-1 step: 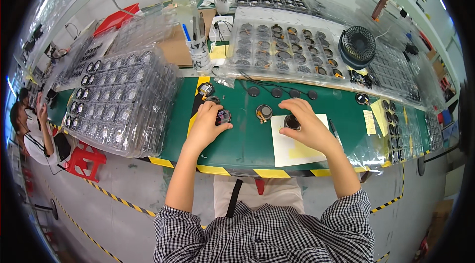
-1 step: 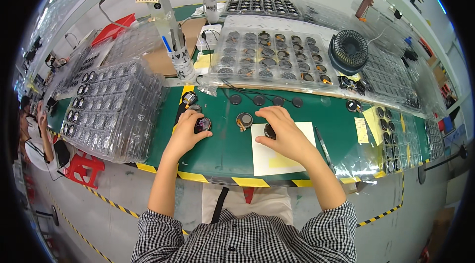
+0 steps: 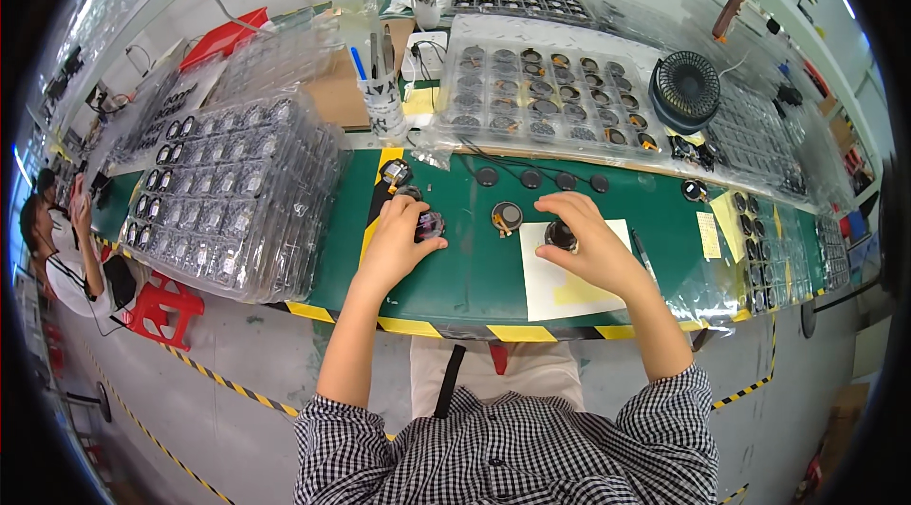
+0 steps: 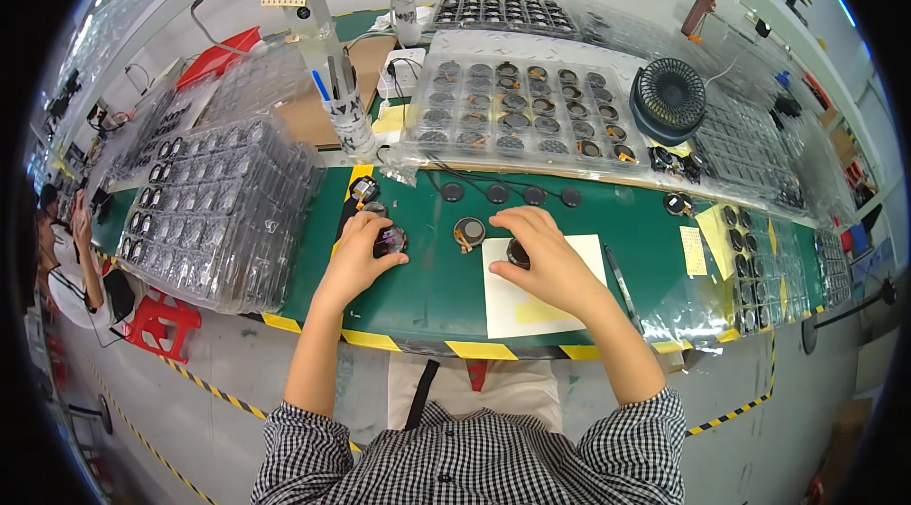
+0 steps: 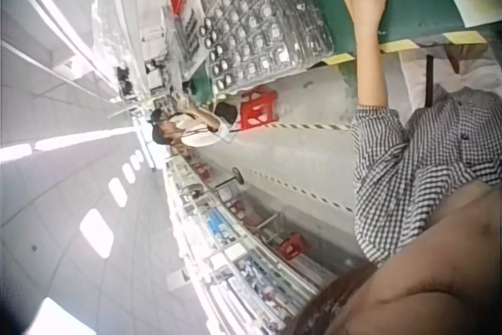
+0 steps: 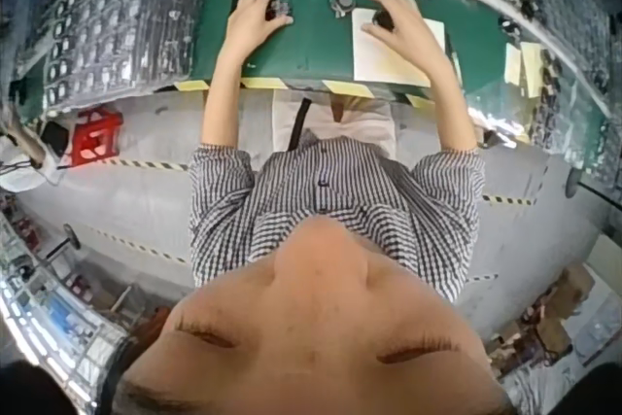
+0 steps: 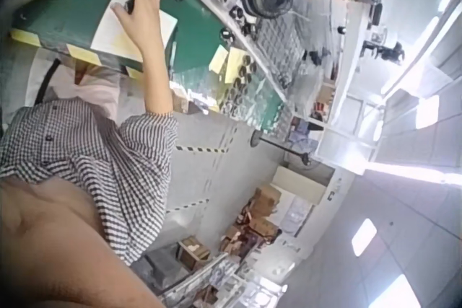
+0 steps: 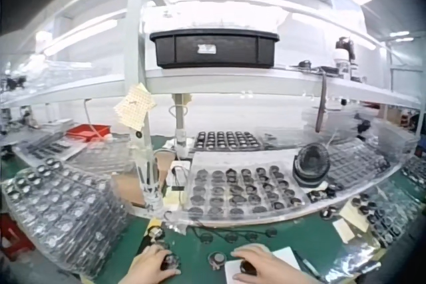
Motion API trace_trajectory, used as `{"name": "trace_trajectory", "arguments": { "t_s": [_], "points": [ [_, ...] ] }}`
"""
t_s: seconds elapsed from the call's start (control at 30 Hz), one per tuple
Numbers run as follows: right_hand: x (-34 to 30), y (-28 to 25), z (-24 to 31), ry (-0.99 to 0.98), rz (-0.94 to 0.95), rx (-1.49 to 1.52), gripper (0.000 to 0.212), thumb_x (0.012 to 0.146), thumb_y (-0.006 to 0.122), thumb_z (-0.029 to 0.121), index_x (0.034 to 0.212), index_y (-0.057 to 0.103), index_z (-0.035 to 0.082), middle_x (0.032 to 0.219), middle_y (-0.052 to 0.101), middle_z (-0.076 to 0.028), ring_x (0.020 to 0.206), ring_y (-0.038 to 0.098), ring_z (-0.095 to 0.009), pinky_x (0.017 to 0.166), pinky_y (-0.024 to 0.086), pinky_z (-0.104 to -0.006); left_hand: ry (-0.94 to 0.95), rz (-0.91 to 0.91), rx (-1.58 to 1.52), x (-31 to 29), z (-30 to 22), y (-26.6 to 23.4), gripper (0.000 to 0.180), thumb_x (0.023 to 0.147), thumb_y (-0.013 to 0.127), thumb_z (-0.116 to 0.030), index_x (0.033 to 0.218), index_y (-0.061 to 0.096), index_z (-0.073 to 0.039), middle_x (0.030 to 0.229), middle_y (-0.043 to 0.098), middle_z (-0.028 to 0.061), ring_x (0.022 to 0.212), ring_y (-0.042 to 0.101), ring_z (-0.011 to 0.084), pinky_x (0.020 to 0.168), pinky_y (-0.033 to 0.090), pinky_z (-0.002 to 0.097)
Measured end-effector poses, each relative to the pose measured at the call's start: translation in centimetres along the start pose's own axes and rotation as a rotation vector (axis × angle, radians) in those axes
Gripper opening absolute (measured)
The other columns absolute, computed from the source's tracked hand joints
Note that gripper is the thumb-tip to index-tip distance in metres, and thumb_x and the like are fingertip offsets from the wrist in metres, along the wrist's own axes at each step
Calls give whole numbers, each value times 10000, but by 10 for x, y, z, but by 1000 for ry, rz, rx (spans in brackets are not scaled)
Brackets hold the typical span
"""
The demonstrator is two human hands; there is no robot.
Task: Inspecting and testing smartwatch screens and functions at an electronics assembly line.
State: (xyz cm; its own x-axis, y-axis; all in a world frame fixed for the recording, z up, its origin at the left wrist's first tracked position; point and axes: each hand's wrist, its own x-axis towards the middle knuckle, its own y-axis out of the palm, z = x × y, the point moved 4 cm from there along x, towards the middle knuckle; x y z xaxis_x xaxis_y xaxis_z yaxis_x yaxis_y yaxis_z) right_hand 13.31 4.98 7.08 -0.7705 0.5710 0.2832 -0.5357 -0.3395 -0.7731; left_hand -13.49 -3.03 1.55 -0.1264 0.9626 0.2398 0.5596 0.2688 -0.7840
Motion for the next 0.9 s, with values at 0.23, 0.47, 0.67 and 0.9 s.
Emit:
{"name": "trace_trajectory", "arguments": {
  "t_s": [0.23, 0.47, 0.67, 0.9],
  "points": [
    [6, 38, -11, 300, 18, 965, 406, 1030, 462, 211, 1371, 449, -11, 1317, 542, -124, 1179, 565, -209, 1003, 450, -321, 354, -170, -86, 17, -84, 5, 603, 642, 852, -211, 1142, 589, -2, 1147, 527, 136, 1070, 512, 329, 910, 454, 395],
    [13, 35, -27, 357, -203, 1250, 440, 944, 567, 68, 1356, 430, -4, 1146, 602, -66, 1014, 593, -119, 856, 496, -278, 513, -239, -92, 51, -124, 33, 564, 618, 817, -100, 1130, 595, -18, 1116, 525, 122, 1030, 528, 324, 856, 474, 401],
    [6, 32, -58, 297, -251, 1141, 453, 911, 597, 1, 1325, 414, -24, 1137, 602, -81, 990, 613, -128, 860, 498, -265, 578, -233, -126, 67, -127, 60, 606, 603, 819, -102, 1152, 571, -38, 1123, 517, 130, 1026, 527, 337, 864, 471, 410],
    [-6, 31, -68, 353, -237, 1265, 427, 948, 523, 28, 1353, 397, -19, 1166, 590, -110, 1051, 601, -157, 895, 491, -291, 547, -145, -280, 68, -119, 76, 615, 644, 842, -148, 1181, 561, -39, 1143, 508, 118, 1057, 516, 320, 837, 491, 396]
  ]
}}
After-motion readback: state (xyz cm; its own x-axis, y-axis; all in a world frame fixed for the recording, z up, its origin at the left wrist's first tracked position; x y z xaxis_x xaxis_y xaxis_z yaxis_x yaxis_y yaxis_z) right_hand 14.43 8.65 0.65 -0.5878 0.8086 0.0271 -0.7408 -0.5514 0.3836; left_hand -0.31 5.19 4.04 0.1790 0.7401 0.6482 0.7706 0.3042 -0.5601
